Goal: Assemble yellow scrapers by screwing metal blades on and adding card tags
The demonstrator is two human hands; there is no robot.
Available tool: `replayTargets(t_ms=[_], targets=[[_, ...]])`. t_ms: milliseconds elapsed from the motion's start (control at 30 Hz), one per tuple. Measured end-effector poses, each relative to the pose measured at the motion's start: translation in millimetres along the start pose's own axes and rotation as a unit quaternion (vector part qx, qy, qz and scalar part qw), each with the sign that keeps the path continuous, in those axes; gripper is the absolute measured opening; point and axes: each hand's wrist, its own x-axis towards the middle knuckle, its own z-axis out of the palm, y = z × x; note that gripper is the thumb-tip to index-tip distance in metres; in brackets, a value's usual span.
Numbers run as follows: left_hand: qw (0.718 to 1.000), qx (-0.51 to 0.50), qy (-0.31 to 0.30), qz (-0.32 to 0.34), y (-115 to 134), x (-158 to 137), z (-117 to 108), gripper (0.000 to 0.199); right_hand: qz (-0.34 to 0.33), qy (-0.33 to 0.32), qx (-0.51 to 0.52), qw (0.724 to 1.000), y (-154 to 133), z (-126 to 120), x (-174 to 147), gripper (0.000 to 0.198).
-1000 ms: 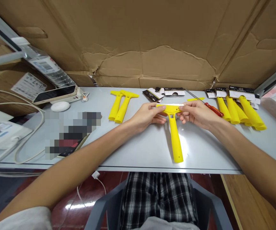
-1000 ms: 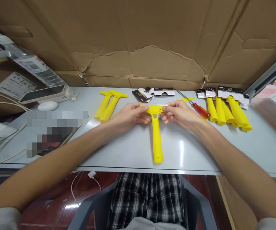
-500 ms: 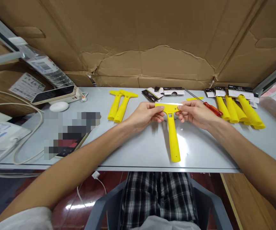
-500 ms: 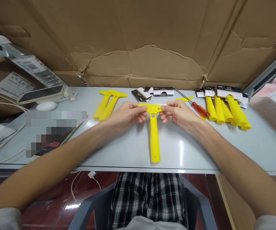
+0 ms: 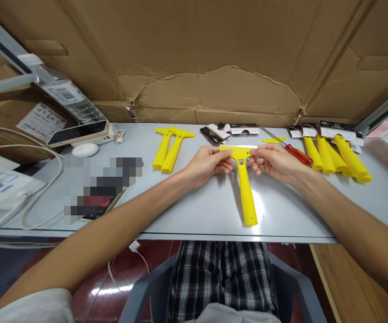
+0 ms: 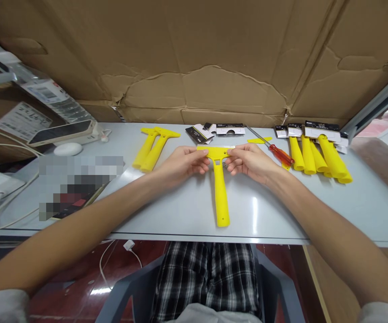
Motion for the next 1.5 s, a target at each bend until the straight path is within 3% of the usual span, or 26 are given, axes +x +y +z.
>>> replayTargets(t_ms=[133,233,467,700,1067,1200,1500], targets=[[1.000,-0.023,-0.020,-0.006,-3.2,-7.0,8.5,0.023,-0.016,-0.005,0.018,1.000,2.8,2.9,-1.7,0.018],[1.000,-0.010,0.000,0.013,-3.6,-11.3,12.3,0.025,-0.021,-0.013,0.018,1.000,4.8,7.0,-3.7,0.019],[0.999,0.031,0.028,0.032,-6.2,-9.3,11.5,0.036,0.024,-0.004,0.023,0.999,7.4,14.1,-3.1,0.016],[0.998,0.044,0.029,0.040,-8.6,-6.9,12.1,0.036,0.023,0.007,0.026,0.999,7.5,17.9,-4.1,0.016],[0.999,-0.032,0.027,0.028,0.6,-4.4,4.1,0.020,-0.008,-0.005,0.004,1.000,7.4,8.4,-0.4,0.018],[0.997,-0.013,0.075,0.028,7.8,0.2,-1.8,0.015,-0.019,-0.006,-0.015,1.000,8.6,1.8,2.8,0.022],[0.996,0.020,0.077,0.037,7.8,5.1,-6.0,0.020,-0.014,0.025,-0.003,1.000,4.6,2.1,2.4,0.023]])
